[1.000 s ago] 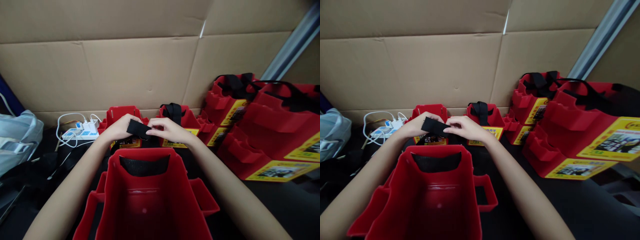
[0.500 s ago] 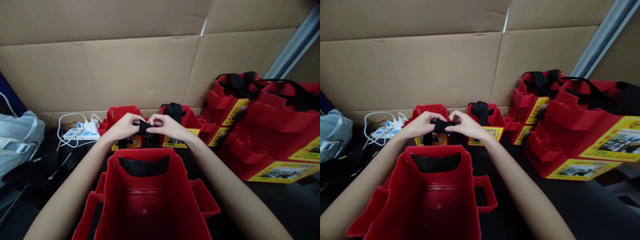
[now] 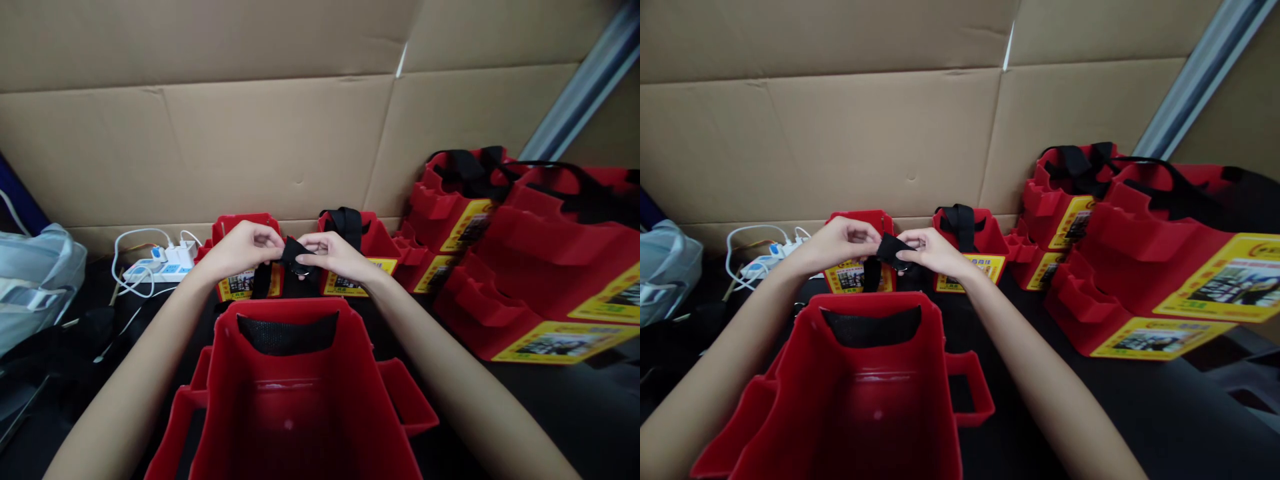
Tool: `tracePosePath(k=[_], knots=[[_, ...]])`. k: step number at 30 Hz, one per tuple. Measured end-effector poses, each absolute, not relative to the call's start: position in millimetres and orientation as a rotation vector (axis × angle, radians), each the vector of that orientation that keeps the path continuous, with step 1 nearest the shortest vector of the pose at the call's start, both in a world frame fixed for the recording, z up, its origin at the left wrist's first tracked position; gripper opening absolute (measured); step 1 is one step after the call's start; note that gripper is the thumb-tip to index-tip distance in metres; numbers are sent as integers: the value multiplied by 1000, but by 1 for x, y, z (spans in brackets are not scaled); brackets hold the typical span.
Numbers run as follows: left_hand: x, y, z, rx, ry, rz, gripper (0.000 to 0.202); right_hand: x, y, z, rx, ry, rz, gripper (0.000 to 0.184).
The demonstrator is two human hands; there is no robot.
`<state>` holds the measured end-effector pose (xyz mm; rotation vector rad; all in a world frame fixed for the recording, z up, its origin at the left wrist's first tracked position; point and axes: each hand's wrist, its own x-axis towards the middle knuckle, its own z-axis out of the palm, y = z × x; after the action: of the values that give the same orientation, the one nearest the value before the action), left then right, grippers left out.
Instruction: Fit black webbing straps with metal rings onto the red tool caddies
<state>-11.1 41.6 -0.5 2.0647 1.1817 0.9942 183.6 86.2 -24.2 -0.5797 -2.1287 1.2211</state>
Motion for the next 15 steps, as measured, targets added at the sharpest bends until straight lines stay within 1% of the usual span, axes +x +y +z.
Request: tracePosePath(k=[4,10,15], knots=[[-8,40,-2,2005,1170,895,9,179,85,-28,-625,-2089,1173,15],[-4,38,-3,1972,1201,958,11,174,81,-27,-650,-2014,1153,14],[-4,42,-5,2014,1183,998,19,171,80,-26,-635,-1950,993,8]])
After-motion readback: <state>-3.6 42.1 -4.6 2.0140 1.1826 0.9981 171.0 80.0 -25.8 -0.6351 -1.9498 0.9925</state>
